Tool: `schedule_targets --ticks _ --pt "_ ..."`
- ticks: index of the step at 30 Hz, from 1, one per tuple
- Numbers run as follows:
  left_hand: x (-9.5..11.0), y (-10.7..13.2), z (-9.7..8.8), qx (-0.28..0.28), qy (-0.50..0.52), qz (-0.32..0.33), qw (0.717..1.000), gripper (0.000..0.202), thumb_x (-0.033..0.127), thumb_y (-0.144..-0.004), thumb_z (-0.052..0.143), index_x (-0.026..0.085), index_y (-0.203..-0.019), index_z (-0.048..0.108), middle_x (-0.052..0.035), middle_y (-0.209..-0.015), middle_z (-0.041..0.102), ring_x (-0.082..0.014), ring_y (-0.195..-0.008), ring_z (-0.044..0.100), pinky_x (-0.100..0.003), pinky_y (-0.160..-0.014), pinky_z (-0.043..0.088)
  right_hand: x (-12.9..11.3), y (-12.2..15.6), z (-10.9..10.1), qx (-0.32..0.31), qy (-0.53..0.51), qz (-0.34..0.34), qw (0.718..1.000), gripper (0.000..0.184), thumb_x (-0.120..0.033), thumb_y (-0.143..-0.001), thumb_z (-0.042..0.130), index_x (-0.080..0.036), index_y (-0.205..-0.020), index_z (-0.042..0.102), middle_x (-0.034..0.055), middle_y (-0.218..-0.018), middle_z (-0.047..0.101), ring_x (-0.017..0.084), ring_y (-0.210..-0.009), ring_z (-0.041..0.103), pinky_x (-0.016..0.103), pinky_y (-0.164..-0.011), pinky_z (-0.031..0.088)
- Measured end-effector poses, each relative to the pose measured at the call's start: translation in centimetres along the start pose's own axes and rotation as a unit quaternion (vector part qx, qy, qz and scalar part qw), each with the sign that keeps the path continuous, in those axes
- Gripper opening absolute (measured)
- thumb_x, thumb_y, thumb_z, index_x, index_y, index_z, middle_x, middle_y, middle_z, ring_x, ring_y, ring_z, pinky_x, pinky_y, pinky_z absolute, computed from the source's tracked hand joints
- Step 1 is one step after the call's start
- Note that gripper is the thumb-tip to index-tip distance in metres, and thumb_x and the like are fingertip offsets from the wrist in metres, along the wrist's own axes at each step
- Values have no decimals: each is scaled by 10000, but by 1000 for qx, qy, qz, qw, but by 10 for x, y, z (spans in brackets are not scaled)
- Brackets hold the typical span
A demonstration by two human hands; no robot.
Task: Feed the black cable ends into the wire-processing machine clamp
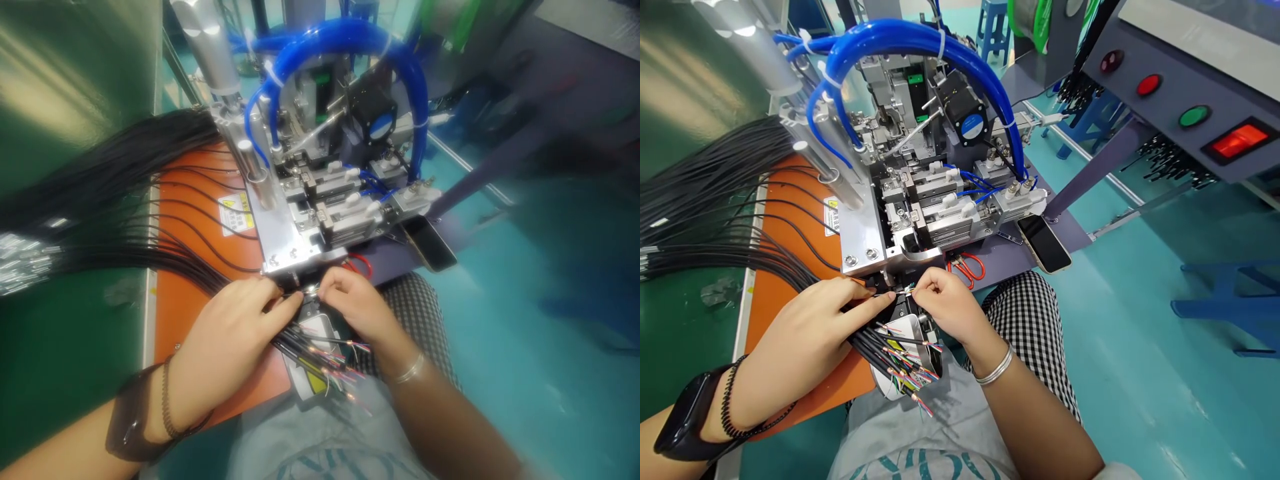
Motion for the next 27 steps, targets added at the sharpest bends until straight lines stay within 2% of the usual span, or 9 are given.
schedule_targets --ticks 2,5,12,27 --pt "2 0 0 -2 -14 2 1000 342 96 -865 426 192 -1168 553 -81 -913 548 -199 -790 484 -340 -670 397 -1 0 0 -7 -20 -8 1000 40 -200 -738 576 -169 -719 559 -48 -665 521 97 -622 482 227 -593 373" --pt "5 0 0 -10 -31 3 999 357 97 -862 438 200 -1187 543 -73 -882 525 -194 -760 454 -337 -653 379 -6 1 -1 -2 -40 -24 999 75 -240 -764 585 -173 -797 584 -35 -724 553 105 -680 519 240 -650 406" --pt "9 1 6 -43 -71 0 997 509 91 -865 415 254 -1347 409 -63 -848 476 -189 -718 411 -328 -619 362 -19 4 -3 14 66 -57 996 81 -234 -815 568 -175 -761 581 -19 -744 574 111 -669 527 245 -635 430" --pt "10 3 9 -55 -81 -9 995 551 81 -848 416 229 -1376 376 -58 -840 426 -195 -711 393 -335 -612 354 -20 7 -3 -7 110 -70 991 117 -250 -862 516 -181 -780 565 -22 -743 555 110 -666 513 244 -631 423"
Point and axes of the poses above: each hand's wrist, its own y-axis away from the middle knuckle, its own z-axis out of the palm, x = y × z, the point moved 8 cm from there along -y, towards the middle knuckle
